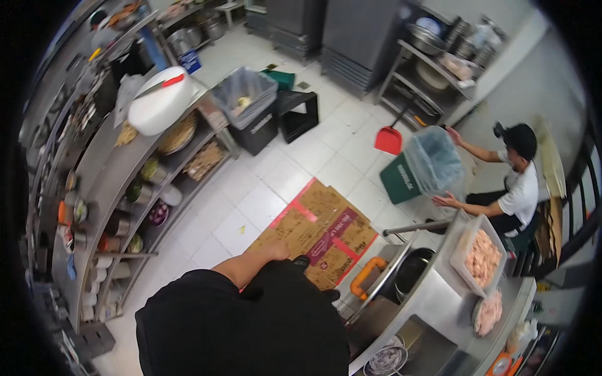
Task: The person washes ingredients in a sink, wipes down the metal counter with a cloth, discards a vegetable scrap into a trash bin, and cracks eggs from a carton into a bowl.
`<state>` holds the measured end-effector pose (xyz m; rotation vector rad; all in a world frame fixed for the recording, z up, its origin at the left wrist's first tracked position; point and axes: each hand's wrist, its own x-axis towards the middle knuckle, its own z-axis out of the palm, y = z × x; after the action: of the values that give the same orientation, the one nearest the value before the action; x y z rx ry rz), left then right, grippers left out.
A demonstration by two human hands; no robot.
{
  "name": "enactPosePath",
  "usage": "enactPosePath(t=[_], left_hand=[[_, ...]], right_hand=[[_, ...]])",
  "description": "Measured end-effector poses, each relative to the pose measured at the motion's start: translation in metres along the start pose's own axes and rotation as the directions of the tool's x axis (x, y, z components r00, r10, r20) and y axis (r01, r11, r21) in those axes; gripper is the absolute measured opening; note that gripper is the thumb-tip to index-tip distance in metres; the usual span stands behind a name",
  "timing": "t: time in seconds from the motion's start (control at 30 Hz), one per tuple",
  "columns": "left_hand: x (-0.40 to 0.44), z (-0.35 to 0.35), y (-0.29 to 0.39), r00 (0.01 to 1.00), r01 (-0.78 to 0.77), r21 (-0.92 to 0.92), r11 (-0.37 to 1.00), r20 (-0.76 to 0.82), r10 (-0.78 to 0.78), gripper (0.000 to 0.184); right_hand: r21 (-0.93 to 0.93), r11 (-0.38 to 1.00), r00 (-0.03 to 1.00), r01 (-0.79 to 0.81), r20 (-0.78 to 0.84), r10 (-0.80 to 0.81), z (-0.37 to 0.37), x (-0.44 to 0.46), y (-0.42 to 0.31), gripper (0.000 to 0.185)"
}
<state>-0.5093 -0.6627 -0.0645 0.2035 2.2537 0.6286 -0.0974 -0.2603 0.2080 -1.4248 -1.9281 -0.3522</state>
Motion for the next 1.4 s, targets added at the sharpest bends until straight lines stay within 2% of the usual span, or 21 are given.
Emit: enactPosePath(t=[0.03,0.07,0.1,0.13,0.17,0.2,0.3,0.4,0.47,0.63,0.7,0.73,0.77,0.87,0.93,1.0,1.03,1.07,1.1,1.23,1.4], left_hand=[[0.001,-0.006,-0.006,0.999,0.043,-0.060,0.997,0.008,-0.042,0.036],[0.001,-0.010,-0.015,0.997,0.079,-0.120,0.990,0.016,-0.077,0.035],[0.011,-0.005,-0.038,1.000,0.015,-0.041,0.999,-0.026,-0.016,0.033],[0.027,0.003,-0.069,0.997,-0.049,0.044,0.998,-0.064,0.052,0.032],[0.033,0.004,-0.094,0.988,-0.110,0.133,0.985,-0.095,0.123,0.030],[0.002,-0.024,-0.095,0.987,0.040,-0.075,0.996,-0.151,-0.051,0.031],[-0.045,-0.048,-0.151,0.819,0.434,-0.423,0.796,-0.183,-0.544,0.033],[-0.097,-0.041,-0.214,0.757,0.506,-0.386,0.771,-0.230,-0.612,0.036],[-0.138,-0.027,-0.234,0.576,0.638,-0.529,0.559,-0.153,-0.803,0.044],[-0.163,0.071,-0.276,0.271,0.701,-0.658,0.276,-0.113,-0.956,0.042],[-0.168,0.046,-0.238,0.437,0.731,-0.583,0.354,0.003,-0.899,0.042],[-0.170,0.036,-0.221,0.516,0.737,-0.543,0.402,0.067,-0.854,0.042],[-0.161,0.033,-0.213,0.494,0.690,-0.695,0.201,0.250,-0.833,0.042],[-0.130,-0.082,-0.156,0.698,0.617,-0.645,0.450,0.185,-0.692,0.040],[-0.098,-0.108,-0.169,0.732,0.502,-0.636,0.586,-0.048,-0.680,0.044],[-0.089,-0.170,-0.149,0.566,0.333,-0.750,0.571,-0.325,-0.757,0.043],[-0.097,-0.199,-0.127,0.410,0.162,-0.833,0.529,-0.431,-0.804,0.042],[-0.103,-0.216,-0.121,0.412,0.129,-0.852,0.508,-0.420,-0.809,0.043],[-0.107,-0.229,-0.117,0.414,0.092,-0.870,0.485,-0.409,-0.813,0.043],[-0.107,-0.192,-0.147,0.325,0.129,-0.885,0.447,-0.388,-0.863,0.043],[-0.123,-0.171,-0.236,0.418,0.292,-0.946,0.139,-0.005,-0.909,0.046]], right_hand=[[0.165,0.953,0.963,0.256,0.049,-0.267,0.030,0.005,-0.031,0.028],[0.582,0.806,0.908,0.104,0.275,-0.316,0.106,-0.005,-0.018,0.035],[0.493,0.859,0.666,-0.136,0.688,-0.289,0.087,0.003,-0.090,0.030],[0.523,0.829,0.636,0.196,0.576,-0.514,0.111,-0.003,-0.119,0.028],[0.564,0.816,0.548,0.127,0.646,-0.532,0.094,-0.004,-0.182,0.028],[0.711,0.697,0.578,0.095,0.531,-0.620,0.092,-0.012,-0.223,0.028],[0.622,0.780,0.435,-0.075,0.724,-0.536,0.120,-0.019,-0.271,0.025],[0.470,0.820,0.223,-0.327,0.882,-0.416,0.221,-0.039,-0.244,0.024],[0.230,0.848,-0.128,-0.477,0.937,-0.326,0.248,-0.045,-0.227,0.018],[0.337,0.936,-0.418,0.104,0.868,-0.267,0.340,-0.079,-0.301,0.019],[0.468,0.857,-0.467,0.214,0.820,-0.331,0.376,-0.088,-0.366,0.019],[0.524,0.812,-0.495,0.255,0.792,-0.356,0.390,-0.093,-0.394,0.019],[0.577,0.762,-0.527,0.294,0.763,-0.374,0.403,-0.101,-0.418,0.020],[0.783,0.462,-0.645,0.417,0.613,-0.456,0.450,-0.127,-0.489,0.020],[0.842,-0.205,-0.761,0.500,0.313,-0.568,0.498,-0.141,-0.564,0.021],[0.809,-0.415,-0.807,0.415,0.117,-0.578,0.570,-0.163,-0.677,0.024],[0.899,0.056,-0.673,0.434,0.365,-0.643,0.543,-0.170,-0.745,0.017],[0.811,0.507,-0.482,0.293,0.583,-0.654,0.516,-0.177,-0.817,0.016],[0.760,0.649,-0.400,0.047,0.610,-0.685,0.487,-0.186,-0.876,0.021],[0.832,0.525,-0.366,-0.181,0.438,-0.821,0.330,-0.203,-1.021,0.018],[0.911,0.349,-0.474,-0.221,0.212,-0.854,0.264,-0.269,-1.014,0.018]])
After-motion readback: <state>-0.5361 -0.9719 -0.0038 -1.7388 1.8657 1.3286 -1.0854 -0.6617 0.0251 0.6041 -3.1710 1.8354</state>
